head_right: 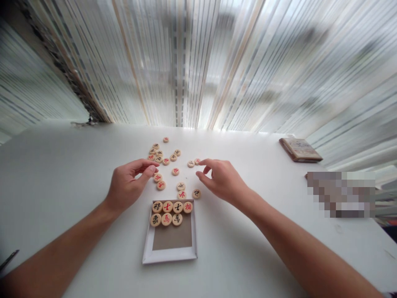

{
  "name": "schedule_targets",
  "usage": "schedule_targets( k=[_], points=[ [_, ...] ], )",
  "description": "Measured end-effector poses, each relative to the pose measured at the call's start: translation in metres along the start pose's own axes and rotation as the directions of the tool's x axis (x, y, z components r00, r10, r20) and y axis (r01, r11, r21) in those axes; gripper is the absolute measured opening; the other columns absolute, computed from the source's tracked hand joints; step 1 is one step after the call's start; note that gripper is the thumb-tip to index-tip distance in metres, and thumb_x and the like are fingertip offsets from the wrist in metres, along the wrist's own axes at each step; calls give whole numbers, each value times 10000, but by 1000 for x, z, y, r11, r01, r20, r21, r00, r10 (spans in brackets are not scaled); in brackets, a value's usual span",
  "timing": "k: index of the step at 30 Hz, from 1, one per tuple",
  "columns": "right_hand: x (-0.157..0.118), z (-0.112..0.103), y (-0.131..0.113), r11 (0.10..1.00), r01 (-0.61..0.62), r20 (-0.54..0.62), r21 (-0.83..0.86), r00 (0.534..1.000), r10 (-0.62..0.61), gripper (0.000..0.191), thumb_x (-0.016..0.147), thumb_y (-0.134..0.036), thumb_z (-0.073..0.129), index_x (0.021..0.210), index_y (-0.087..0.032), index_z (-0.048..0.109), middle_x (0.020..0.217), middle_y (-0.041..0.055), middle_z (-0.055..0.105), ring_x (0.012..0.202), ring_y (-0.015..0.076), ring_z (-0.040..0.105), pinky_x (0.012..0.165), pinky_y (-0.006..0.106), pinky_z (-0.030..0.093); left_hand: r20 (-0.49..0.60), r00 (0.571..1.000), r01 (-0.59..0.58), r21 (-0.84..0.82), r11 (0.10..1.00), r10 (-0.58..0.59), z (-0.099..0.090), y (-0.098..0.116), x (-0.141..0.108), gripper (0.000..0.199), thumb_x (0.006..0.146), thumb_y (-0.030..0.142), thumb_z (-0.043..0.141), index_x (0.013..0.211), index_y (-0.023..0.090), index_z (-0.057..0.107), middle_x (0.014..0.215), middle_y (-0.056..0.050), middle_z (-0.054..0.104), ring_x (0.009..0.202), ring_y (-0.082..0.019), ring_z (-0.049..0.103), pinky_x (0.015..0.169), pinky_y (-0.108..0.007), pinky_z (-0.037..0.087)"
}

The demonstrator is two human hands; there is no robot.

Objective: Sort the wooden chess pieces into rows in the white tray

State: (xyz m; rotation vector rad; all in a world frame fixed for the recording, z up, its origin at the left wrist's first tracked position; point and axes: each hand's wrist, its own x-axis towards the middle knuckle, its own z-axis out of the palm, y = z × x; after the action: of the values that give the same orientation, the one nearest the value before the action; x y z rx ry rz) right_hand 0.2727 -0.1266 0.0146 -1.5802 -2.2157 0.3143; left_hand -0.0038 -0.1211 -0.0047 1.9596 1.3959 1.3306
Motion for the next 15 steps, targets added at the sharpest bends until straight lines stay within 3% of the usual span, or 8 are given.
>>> schedule_targets(
  k=[6,10,15],
  points=[
    [34,30,-5,991,-43,9,-130,999,45,296,999,-294,646,1241,-151,741,885,98,800,756,231,718,641,302,435,31,999,-34,12,999,34,3,3,-3,156,923,267,684,928,186,817,876,-45,852,729,-194,787,667,-275,619],
    [31,42,-4,986,-21,-18,-166,1000,19,258,1048,-312,548,1087,-163,754,935,129,791,718,226,691,597,305,368,49,998,-42,-4,999,42,4,4,-5,134,915,246,690,922,190,812,879,-47,851,725,-195,782,645,-270,619],
    [21,41,7,996,68,-51,-55,996,-71,177,976,-328,640,1010,-171,713,770,53,755,612,175,641,623,304,450,88,996,-22,-15,1000,24,6,6,-9,138,928,247,692,945,181,812,900,-53,848,786,-202,785,631,-255,605]
  ],
)
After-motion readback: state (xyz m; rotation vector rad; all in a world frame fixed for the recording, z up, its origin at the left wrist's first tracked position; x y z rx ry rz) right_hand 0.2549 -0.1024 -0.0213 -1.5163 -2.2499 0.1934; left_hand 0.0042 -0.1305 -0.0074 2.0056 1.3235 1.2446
